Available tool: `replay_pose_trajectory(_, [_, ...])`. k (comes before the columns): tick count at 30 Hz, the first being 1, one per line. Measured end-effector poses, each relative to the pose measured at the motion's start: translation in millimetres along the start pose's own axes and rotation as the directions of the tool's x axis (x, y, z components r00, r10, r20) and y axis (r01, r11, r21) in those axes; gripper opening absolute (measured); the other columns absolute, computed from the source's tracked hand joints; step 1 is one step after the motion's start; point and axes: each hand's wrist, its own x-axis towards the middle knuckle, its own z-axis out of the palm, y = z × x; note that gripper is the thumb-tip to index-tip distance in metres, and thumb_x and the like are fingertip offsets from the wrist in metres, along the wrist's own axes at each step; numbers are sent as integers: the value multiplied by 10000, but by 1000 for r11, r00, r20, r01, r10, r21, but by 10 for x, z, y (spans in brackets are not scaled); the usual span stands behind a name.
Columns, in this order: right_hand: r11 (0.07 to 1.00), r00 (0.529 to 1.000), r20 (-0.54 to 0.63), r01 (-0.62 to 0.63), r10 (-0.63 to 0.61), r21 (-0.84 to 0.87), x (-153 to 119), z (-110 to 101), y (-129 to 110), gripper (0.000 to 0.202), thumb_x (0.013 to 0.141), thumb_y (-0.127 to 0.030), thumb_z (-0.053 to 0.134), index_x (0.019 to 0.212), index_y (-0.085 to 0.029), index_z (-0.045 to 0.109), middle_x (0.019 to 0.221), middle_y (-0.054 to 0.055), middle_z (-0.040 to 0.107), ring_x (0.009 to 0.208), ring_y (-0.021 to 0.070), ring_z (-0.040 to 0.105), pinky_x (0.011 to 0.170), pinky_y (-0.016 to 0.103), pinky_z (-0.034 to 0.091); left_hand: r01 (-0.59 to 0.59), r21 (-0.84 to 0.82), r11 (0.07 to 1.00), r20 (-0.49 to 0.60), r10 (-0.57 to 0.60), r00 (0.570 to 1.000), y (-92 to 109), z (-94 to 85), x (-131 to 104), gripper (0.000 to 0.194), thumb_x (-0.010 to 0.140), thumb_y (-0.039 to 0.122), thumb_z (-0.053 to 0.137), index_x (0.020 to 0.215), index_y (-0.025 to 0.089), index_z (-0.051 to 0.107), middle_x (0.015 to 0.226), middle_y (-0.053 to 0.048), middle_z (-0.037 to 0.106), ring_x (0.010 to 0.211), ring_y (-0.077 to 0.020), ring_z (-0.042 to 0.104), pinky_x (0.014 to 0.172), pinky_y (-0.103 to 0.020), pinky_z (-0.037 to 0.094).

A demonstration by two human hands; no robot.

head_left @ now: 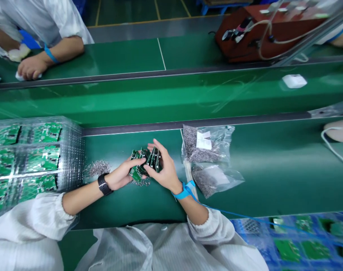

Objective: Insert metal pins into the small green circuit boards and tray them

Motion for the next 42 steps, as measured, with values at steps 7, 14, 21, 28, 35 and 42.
replay_pose_trajectory(7, [998, 985, 161, 57, -57, 2, 31, -8, 19, 855, 904, -467, 775, 1614, -359, 311, 1494, 114, 530, 1387, 326, 530, 1139, 538, 498, -9, 100, 995, 9, 8, 1000, 3, -15, -30, 548, 857, 416, 830, 1321, 204, 629, 1065, -77, 759, 739, -164, 694, 706, -293, 563])
replay_pose_trajectory(14, [1000, 994, -109, 5, -8, -27, -13, 34, 33, 733, 917, -435, 747, 1551, -333, 394, 1467, 118, 538, 1377, 336, 532, 1133, 566, 498, -64, 119, 991, 13, 63, 998, 85, 0, -4, 614, 891, 457, 790, 1419, 239, 563, 1151, -94, 725, 831, -186, 695, 737, -323, 573])
replay_pose_trajectory(21, [987, 988, 34, 151, -153, 61, -9, 99, 27, 892, 938, -434, 737, 1633, -338, 186, 1502, 116, 528, 1400, 309, 522, 1178, 555, 457, -151, 164, 975, -81, 166, 983, 40, 9, 9, 536, 911, 489, 761, 1359, 254, 584, 1334, -77, 667, 1198, -228, 624, 942, -313, 515])
replay_pose_trajectory(28, [993, 981, 156, 110, -117, 51, -28, 143, 25, 943, 916, -450, 761, 1643, -324, 174, 1571, 134, 461, 1470, 321, 450, 1210, 561, 421, -87, 178, 980, -63, 100, 993, 36, -10, 9, 545, 798, 409, 868, 1251, 219, 631, 1152, -62, 735, 1019, -229, 676, 816, -314, 521])
replay_pose_trajectory(35, [996, 969, 242, 25, -44, 83, -19, 143, 29, 1054, 831, -398, 867, 1649, -355, 204, 1592, 125, 417, 1481, 316, 424, 1225, 546, 401, -62, 234, 970, -74, 81, 994, 26, -11, 13, 577, 794, 422, 866, 1259, 224, 588, 1168, -74, 729, 1093, -267, 685, 795, -321, 534])
replay_pose_trajectory(42, [992, 979, 202, 17, -41, 123, 84, 272, -36, 1006, 842, -278, 840, 1643, -354, 237, 1566, 117, 435, 1473, 327, 425, 1226, 549, 393, -96, 337, 937, -116, 142, 983, 165, 21, -100, 661, 824, 376, 837, 1371, 256, 486, 1367, -88, 648, 1310, -278, 603, 1016, -376, 516])
